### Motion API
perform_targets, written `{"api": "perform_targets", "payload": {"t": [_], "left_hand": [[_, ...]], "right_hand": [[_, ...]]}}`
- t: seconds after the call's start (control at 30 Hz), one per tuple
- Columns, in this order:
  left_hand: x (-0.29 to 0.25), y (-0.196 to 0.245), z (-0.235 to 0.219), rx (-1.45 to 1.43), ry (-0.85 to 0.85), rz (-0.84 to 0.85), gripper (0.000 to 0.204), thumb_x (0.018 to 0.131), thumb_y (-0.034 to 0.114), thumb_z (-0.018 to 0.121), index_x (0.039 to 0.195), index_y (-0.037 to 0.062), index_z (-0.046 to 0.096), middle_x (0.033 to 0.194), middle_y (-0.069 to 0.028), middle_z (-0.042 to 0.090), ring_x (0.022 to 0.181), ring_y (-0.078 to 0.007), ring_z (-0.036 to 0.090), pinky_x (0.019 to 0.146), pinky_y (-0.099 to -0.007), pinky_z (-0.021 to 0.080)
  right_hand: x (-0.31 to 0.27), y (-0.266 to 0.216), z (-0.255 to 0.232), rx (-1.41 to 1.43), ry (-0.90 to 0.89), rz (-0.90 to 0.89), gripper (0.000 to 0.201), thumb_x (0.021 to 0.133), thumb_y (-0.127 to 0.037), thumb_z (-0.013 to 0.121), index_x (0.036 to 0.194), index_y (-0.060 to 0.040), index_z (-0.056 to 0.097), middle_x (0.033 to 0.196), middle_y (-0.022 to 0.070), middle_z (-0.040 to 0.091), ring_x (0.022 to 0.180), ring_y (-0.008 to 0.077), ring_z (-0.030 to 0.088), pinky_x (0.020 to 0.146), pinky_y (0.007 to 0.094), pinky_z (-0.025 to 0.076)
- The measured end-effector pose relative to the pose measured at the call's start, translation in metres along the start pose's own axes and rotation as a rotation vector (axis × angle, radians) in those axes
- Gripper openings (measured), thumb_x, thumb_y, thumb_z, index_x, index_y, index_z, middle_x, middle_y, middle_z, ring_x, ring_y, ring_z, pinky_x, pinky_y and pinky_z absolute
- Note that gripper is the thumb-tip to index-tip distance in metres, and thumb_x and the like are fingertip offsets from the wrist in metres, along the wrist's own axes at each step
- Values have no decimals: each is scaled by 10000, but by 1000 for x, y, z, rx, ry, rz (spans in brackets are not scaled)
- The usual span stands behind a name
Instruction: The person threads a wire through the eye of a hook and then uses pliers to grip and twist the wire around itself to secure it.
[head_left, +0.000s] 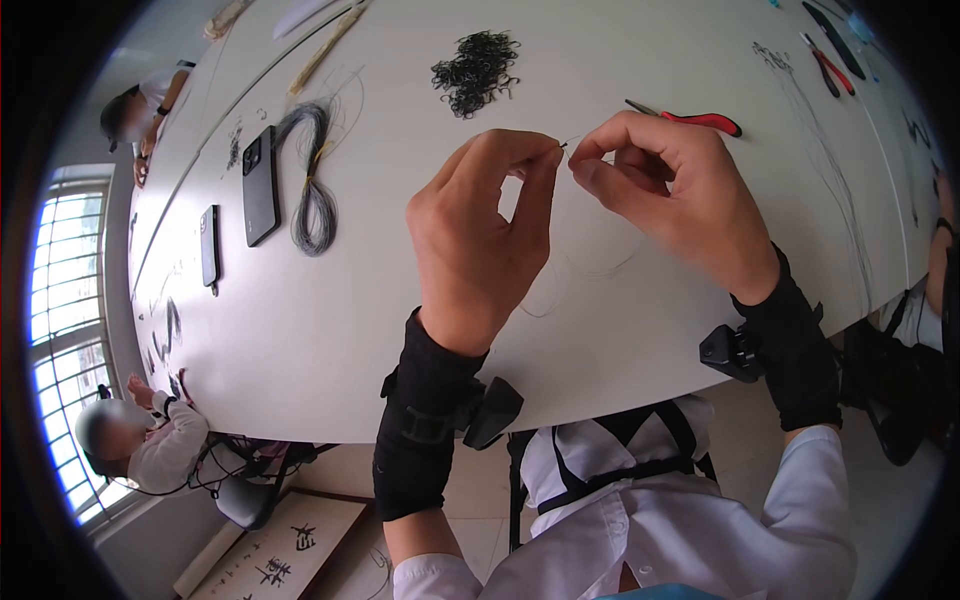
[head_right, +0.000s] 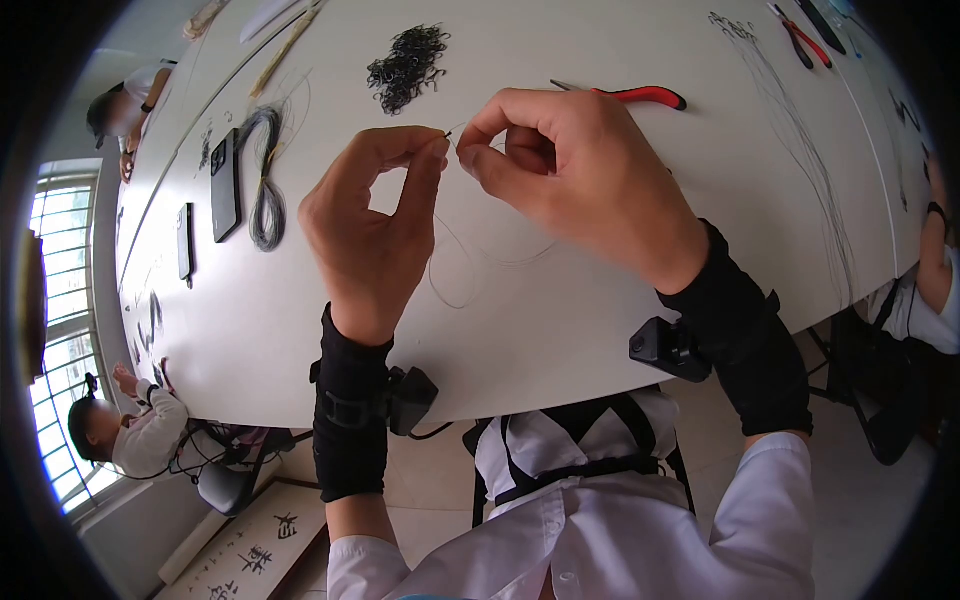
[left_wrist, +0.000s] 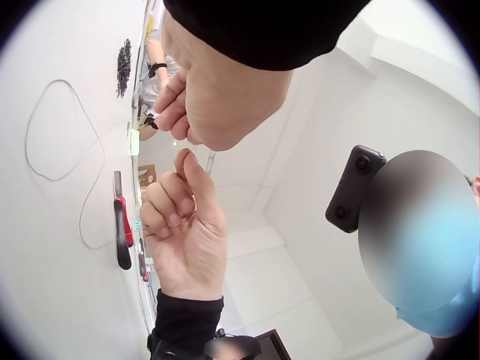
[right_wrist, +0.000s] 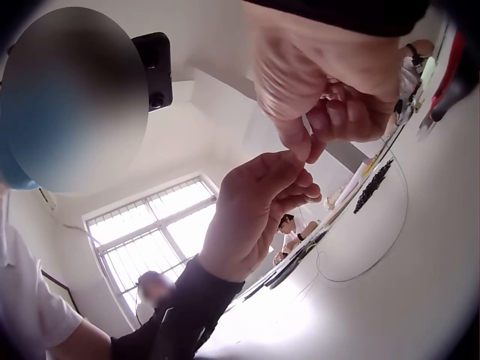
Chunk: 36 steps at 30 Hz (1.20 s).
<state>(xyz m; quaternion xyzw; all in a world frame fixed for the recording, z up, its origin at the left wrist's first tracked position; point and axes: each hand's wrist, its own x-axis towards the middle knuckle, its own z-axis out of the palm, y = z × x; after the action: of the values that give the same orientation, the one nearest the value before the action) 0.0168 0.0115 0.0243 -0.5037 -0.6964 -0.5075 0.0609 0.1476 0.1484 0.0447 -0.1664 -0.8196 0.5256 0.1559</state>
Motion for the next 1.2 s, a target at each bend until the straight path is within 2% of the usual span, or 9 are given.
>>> {"api": "perform_targets", "payload": {"t": [0.1, 0.2, 0.33, 0.6, 0.7, 0.9, 1.0, 1.1, 1.2], "left_hand": [[1, 1, -1, 49, -23, -26, 82, 859, -6, 754, 916, 19, 700, 828, -92, 733, 750, -192, 725, 702, -272, 553], [0, 4, -2, 82, -73, -57, 78, 864, 13, 766, 923, 21, 717, 836, -86, 746, 767, -179, 738, 716, -262, 557], [-3, 4, 3, 9, -121, -24, 112, 856, -40, 727, 915, 16, 650, 814, -110, 689, 676, -265, 666, 611, -325, 524], [-3, 2, 3, -50, -172, 43, 104, 851, -19, 742, 906, 15, 660, 814, -104, 696, 666, -257, 660, 589, -328, 517], [-3, 6, 1, -54, -180, 26, 100, 852, -10, 744, 904, 19, 665, 808, -95, 698, 671, -249, 666, 591, -325, 519], [-3, 5, 1, -70, -167, 38, 99, 849, -9, 748, 900, 27, 671, 817, -84, 709, 697, -236, 689, 613, -315, 536], [-3, 3, 1, -83, -139, 8, 101, 847, -18, 746, 898, 28, 673, 832, -83, 720, 718, -228, 707, 643, -303, 552], [-2, 0, -1, -104, -105, -51, 104, 844, -27, 745, 901, 26, 676, 845, -79, 731, 735, -216, 720, 677, -294, 566], [-2, -3, -2, -135, -68, -87, 106, 843, -29, 747, 908, 21, 679, 844, -79, 734, 743, -205, 725, 692, -288, 569]], "right_hand": [[0, 2, 4, -182, 97, -239, 95, 903, -89, 720, 940, -14, 676, 600, 16, 451, 544, 99, 420, 516, 287, 339], [2, 4, 3, -213, 134, -346, 87, 901, -78, 714, 937, -16, 665, 627, 38, 467, 556, 134, 435, 531, 301, 363], [3, 7, -2, -138, 92, -273, 82, 925, -81, 699, 952, -8, 669, 657, 22, 504, 585, 106, 448, 549, 295, 377], [7, 13, -9, 107, -18, -104, 164, 1007, -171, 653, 1020, -12, 688, 834, -36, 613, 735, 26, 518, 701, 204, 445], [11, 20, -10, 221, -40, -69, 235, 980, -222, 696, 1042, 4, 720, 859, 9, 678, 829, 64, 623, 792, 224, 511], [10, 9, -18, 242, -106, 54, 263, 985, -238, 691, 1055, 12, 727, 900, 25, 702, 888, 82, 654, 845, 232, 520], [9, 6, -18, 243, -102, 36, 253, 985, -229, 683, 1055, 10, 728, 899, 26, 704, 892, 83, 658, 853, 232, 522], [7, 9, -16, 199, -92, -2, 225, 995, -262, 640, 1005, -47, 708, 828, -68, 606, 719, 0, 466, 630, 192, 352], [6, 9, -16, 235, -111, 22, 224, 998, -231, 631, 1015, -17, 693, 870, -46, 617, 783, 7, 499, 683, 184, 370]]}}
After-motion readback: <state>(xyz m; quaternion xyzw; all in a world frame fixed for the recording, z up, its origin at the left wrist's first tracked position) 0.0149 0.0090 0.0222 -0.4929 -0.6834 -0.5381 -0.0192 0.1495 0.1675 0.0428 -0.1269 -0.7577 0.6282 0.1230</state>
